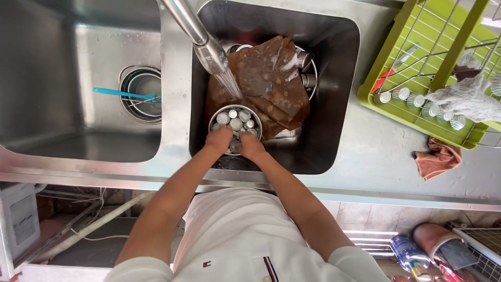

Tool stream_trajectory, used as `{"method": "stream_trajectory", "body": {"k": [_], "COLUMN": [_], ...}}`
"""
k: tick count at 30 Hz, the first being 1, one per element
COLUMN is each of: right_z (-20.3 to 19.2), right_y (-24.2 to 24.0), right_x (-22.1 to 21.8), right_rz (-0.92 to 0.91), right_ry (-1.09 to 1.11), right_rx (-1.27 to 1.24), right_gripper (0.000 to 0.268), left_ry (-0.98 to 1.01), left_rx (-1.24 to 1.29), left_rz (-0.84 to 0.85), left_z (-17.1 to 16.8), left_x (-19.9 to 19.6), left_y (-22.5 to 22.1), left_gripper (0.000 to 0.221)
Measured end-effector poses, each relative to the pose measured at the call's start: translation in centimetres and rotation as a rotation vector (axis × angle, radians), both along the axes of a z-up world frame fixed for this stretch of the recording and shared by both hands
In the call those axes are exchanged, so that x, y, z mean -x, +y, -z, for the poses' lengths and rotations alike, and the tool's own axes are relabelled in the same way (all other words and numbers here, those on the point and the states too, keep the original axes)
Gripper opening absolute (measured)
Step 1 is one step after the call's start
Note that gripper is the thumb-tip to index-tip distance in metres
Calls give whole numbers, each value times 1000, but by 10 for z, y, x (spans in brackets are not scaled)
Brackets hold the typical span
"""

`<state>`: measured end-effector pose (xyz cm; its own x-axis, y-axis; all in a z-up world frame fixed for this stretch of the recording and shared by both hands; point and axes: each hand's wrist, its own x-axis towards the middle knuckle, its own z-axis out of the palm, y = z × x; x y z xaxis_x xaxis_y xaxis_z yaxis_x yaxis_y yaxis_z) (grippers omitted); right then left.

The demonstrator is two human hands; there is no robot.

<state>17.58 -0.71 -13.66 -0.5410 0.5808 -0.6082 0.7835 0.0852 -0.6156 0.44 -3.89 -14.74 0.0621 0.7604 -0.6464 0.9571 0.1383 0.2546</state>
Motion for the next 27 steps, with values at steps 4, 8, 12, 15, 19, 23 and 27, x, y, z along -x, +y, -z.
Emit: {"method": "stream_trajectory", "body": {"k": [4, 8, 12, 15, 19, 23, 27], "right_z": [6, 0, -80, -127, -109, -124, -165], "right_y": [1, 21, 59, 94, 123, 147, 151], "right_x": [-7, -12, 9, 29, 33, 34, 39], "right_rz": [-78, -81, 432, 789, 820, 844, 771], "right_ry": [48, 172, 658, 1012, 1105, 1139, 1112], "right_rx": [-94, -80, 433, 906, 821, 814, 857], "right_gripper": [36, 40, 49, 40, 32, 26, 42], "left_ry": [-102, -416, -964, -1137, -617, -711, -908], "left_rx": [-127, -299, 59, -16, -781, -726, -414], "left_rz": [-189, -490, -975, -1029, -646, -754, -1080], "left_z": [-8, -57, -97, -115, -155, -133, -154], "left_x": [7, 20, 20, 20, 19, 22, 22], "left_y": [-18, -1, 41, 73, 106, 122, 132], "left_gripper": [17, 21, 25, 23, 25, 21, 17]}}
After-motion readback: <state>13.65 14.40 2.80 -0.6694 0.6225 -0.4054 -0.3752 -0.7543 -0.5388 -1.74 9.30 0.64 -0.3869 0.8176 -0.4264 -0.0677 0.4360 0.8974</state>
